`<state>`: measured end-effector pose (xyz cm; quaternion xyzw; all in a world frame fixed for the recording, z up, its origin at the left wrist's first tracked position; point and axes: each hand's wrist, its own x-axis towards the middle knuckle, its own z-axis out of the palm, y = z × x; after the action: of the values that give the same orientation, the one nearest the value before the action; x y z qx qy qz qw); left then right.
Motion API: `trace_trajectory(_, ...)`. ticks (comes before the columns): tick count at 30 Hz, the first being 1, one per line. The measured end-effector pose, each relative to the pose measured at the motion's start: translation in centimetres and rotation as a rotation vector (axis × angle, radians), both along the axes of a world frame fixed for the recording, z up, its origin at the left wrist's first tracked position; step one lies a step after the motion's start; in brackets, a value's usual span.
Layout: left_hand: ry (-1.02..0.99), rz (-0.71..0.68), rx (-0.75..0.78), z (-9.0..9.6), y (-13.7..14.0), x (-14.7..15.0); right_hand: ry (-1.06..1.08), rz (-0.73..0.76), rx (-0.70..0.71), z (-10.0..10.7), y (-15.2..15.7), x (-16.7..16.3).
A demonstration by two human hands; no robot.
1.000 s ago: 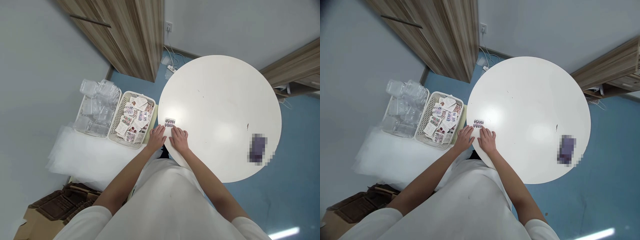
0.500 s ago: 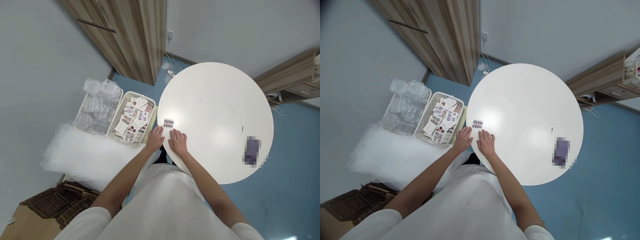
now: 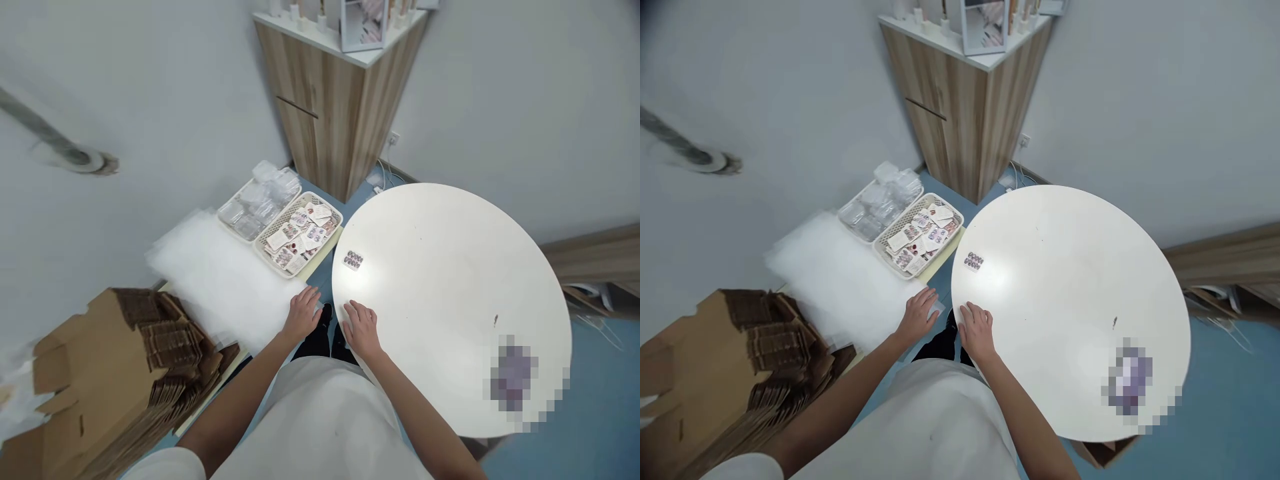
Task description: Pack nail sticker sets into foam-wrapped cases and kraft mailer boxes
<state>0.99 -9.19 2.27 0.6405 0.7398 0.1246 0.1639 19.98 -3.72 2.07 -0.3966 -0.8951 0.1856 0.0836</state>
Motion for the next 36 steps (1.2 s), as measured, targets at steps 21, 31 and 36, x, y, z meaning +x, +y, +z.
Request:
trace_trajectory(21, -0.024, 0.045, 0.04, 8.6, -6.2, -11.9, 0.2, 0.343, -0.02, 4.7, 1.1, -13.9)
trace_trajectory(31, -0.094, 0.085, 0.01, 8.8, -2.5, -17.8, 0.15, 0.41, -0.095, 6.9, 4.1, -19.3)
trace_trajectory(36, -0.157, 0.161, -0.021, 7.8, -0.1, -21.4, 0.216, 0.318, -0.165, 6.4, 9.1, -23.7)
